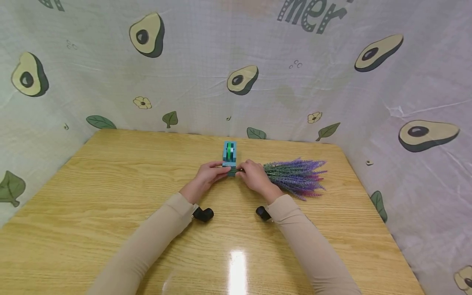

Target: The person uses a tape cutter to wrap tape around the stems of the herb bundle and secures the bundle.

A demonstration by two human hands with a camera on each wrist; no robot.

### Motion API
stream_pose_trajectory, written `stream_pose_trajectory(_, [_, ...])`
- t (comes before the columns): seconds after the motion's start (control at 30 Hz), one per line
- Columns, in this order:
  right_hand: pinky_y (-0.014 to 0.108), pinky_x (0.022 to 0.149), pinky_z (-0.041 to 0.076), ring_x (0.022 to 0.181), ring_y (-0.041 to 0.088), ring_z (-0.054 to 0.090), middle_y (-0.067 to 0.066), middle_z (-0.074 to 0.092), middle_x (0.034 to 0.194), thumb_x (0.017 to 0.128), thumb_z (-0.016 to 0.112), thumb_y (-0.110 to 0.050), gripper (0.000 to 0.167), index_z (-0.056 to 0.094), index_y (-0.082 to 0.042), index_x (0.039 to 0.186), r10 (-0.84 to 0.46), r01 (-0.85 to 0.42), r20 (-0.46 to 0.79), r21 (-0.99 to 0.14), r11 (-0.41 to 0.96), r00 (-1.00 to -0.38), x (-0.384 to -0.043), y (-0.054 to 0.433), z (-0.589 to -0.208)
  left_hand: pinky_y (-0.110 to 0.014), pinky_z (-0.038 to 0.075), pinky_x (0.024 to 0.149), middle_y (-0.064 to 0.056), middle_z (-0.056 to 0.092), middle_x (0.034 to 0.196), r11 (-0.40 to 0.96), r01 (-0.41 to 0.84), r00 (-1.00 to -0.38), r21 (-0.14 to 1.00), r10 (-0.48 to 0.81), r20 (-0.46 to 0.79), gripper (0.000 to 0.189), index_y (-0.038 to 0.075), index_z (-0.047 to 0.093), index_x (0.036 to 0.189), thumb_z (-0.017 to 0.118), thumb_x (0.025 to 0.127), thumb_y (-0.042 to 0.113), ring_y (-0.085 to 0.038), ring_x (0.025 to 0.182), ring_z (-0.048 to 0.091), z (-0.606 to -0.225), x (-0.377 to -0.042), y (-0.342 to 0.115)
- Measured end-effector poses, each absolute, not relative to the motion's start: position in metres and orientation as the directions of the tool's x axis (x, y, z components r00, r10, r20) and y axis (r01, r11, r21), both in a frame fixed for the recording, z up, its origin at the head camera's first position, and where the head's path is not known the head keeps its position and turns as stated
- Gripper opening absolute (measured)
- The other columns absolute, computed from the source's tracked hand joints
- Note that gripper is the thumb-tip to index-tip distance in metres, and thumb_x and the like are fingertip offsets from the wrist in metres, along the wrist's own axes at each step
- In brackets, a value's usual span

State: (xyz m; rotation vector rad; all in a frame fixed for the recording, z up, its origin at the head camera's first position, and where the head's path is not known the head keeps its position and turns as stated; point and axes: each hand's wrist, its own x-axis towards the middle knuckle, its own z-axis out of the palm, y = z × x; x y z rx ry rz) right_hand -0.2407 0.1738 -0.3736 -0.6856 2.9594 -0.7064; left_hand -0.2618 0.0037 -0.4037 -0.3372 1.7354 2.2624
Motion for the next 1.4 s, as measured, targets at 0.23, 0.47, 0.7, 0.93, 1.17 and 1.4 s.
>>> stream_pose_trajectory(0.23, [0.040,0.073,0.046,0.078,0.023,0.055,0.010,0.056,0.092,0.092,0.060,-0.016,0.023,0.066,-0.001,0.109,-0.470,-0.460,0.077,-0.389,0.798,-0.879,-0.241,0.174,-0.380,-0.031,0.053,0.078,-0.016,0.061,0.104,-0.300,-0.389,-0.920,0.871,0.074,-0.386,0.046,-0.001,0.059,0.122,0.068,0.078,-0.012,-0.019,0.080,0.066,-0.409,-0.264,0.004])
stream_pose_trajectory(0.47, [0.036,0.069,0.047,0.077,0.021,0.054,0.008,0.055,0.093,0.092,0.061,-0.015,0.023,0.066,-0.003,0.111,-0.480,-0.481,0.107,-0.384,0.788,-0.871,-0.236,0.177,-0.377,-0.031,0.053,0.078,-0.011,0.054,0.091,-0.187,-0.324,-0.946,0.927,0.062,-0.318,0.049,0.000,0.050,0.121,0.072,0.078,-0.005,-0.017,0.073,0.058,-0.405,-0.256,0.002])
stream_pose_trajectory(0.7, [0.029,0.060,0.041,0.068,0.015,0.049,0.005,0.054,0.087,0.090,0.063,-0.013,0.025,0.067,-0.002,0.112,-0.544,-0.555,0.137,-0.339,0.760,-0.828,-0.223,0.177,-0.366,-0.029,0.050,0.075,-0.008,0.060,0.101,0.076,-0.209,-0.962,0.975,0.165,-0.219,0.025,0.005,0.066,0.103,0.075,0.079,0.007,-0.020,0.090,0.054,-0.403,-0.246,-0.012])
stream_pose_trajectory(0.93, [0.028,0.058,0.038,0.065,0.011,0.045,0.000,0.051,0.083,0.088,0.065,-0.012,0.024,0.069,-0.005,0.111,-0.561,-0.588,0.178,-0.272,0.762,-0.809,-0.207,0.176,-0.354,-0.032,0.051,0.081,-0.006,0.061,0.109,0.199,-0.114,-0.928,0.973,0.328,-0.176,0.020,0.005,0.072,0.103,0.071,0.083,0.009,-0.017,0.091,0.061,-0.389,-0.235,-0.024])
stream_pose_trajectory(1.17, [0.028,0.059,0.035,0.064,0.010,0.043,-0.001,0.050,0.081,0.087,0.066,-0.012,0.023,0.069,-0.006,0.109,-0.574,-0.604,0.188,-0.257,0.755,-0.797,-0.197,0.177,-0.352,-0.034,0.052,0.081,-0.016,0.064,0.104,0.163,-0.143,-0.852,0.976,0.481,-0.205,0.024,-0.005,0.064,0.113,0.060,0.089,0.002,-0.023,0.092,0.065,-0.390,-0.233,-0.030])
stream_pose_trajectory(1.4, [0.031,0.061,0.033,0.064,0.010,0.042,-0.002,0.050,0.081,0.087,0.066,-0.013,0.023,0.070,-0.006,0.109,-0.568,-0.599,0.190,-0.267,0.755,-0.801,-0.193,0.177,-0.354,-0.032,0.053,0.078,-0.019,0.065,0.100,0.225,-0.140,-0.821,0.964,0.519,-0.240,0.025,-0.006,0.063,0.114,0.059,0.092,0.006,-0.021,0.086,0.066,-0.392,-0.232,-0.033])
